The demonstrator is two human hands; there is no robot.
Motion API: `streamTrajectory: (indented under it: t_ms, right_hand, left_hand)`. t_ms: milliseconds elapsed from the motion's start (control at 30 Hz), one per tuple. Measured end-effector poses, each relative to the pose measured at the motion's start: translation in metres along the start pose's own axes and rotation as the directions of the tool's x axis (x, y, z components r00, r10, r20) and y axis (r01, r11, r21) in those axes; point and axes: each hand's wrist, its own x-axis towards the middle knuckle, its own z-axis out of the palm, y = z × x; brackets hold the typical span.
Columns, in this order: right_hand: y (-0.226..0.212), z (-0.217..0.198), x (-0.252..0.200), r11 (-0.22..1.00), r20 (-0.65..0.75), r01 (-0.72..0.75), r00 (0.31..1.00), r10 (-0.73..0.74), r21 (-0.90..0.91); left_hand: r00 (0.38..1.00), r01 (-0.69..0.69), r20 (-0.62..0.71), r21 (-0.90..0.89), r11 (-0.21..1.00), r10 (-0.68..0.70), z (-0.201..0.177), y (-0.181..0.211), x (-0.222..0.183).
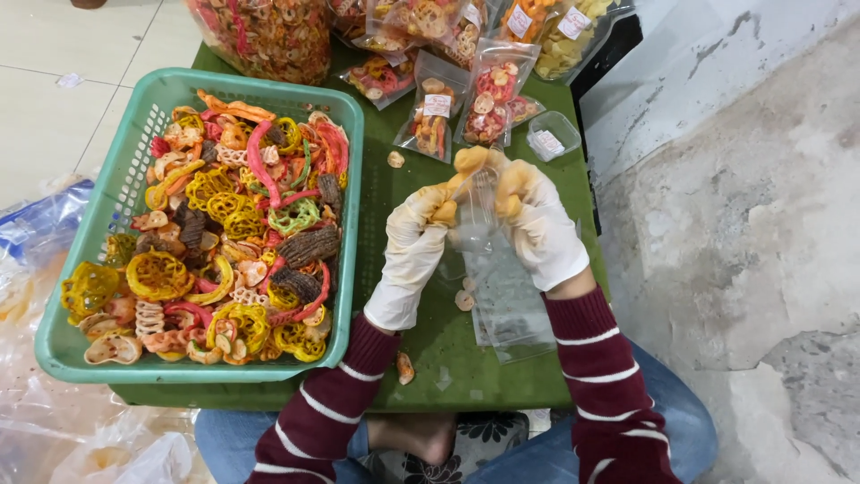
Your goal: The person picks assorted dried vegetable slices from a green basket and places them into small clear plastic bags. They then seal the bags using tape and set the filled packages aside on the table.
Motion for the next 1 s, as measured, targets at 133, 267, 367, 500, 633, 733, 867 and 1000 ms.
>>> streamTrajectory:
  t_ms: [133,267,367,500,633,733,867,1000]
  right_hand:
    - [0.007,-0.002,0.008,1.000,0.019,-0.004,1.000,0.004,0.021]
    - [0.016,-0.008,0.017,0.999,0.005,-0.013,1.000,0.014,-0.048]
    - [0.028,-0.013,0.023,0.994,-0.020,0.037,0.999,-0.039,-0.107]
    - [0.034,-0.005,0.021,0.979,-0.024,0.056,0.998,-0.062,-0.195]
    - [0.036,-0.007,0.021,0.971,-0.004,0.006,1.000,-0.007,-0.238]
    - [0.032,-0.008,0.019,0.983,0.021,-0.047,0.998,0.051,-0.177]
    - [0.041,-0.012,0.021,0.980,0.006,-0.007,1.000,0.009,-0.199]
    - [0.041,-0.006,0.020,0.983,-0.026,-0.015,1.000,0.011,-0.182]
  left_hand:
    - [0.999,-0.029,-0.019,0.027,0.999,0.029,-0.006,-0.006,0.006]
    - [0.981,-0.148,-0.118,0.075,0.986,0.156,0.000,0.062,0.017]
    - [0.937,-0.287,-0.131,0.239,0.928,0.324,-0.001,0.076,0.015]
    - [0.886,-0.399,-0.015,0.482,0.780,0.463,-0.006,0.106,-0.008]
    - [0.934,-0.354,0.154,0.517,0.780,0.322,-0.030,0.191,-0.028]
    - [0.856,-0.517,0.468,0.775,0.364,0.220,-0.063,0.230,0.000]
    - [0.844,-0.381,0.402,0.915,0.130,-0.357,-0.120,0.208,0.071]
    - [0.790,-0.155,0.361,0.900,0.407,-0.496,-0.198,0.119,0.105]
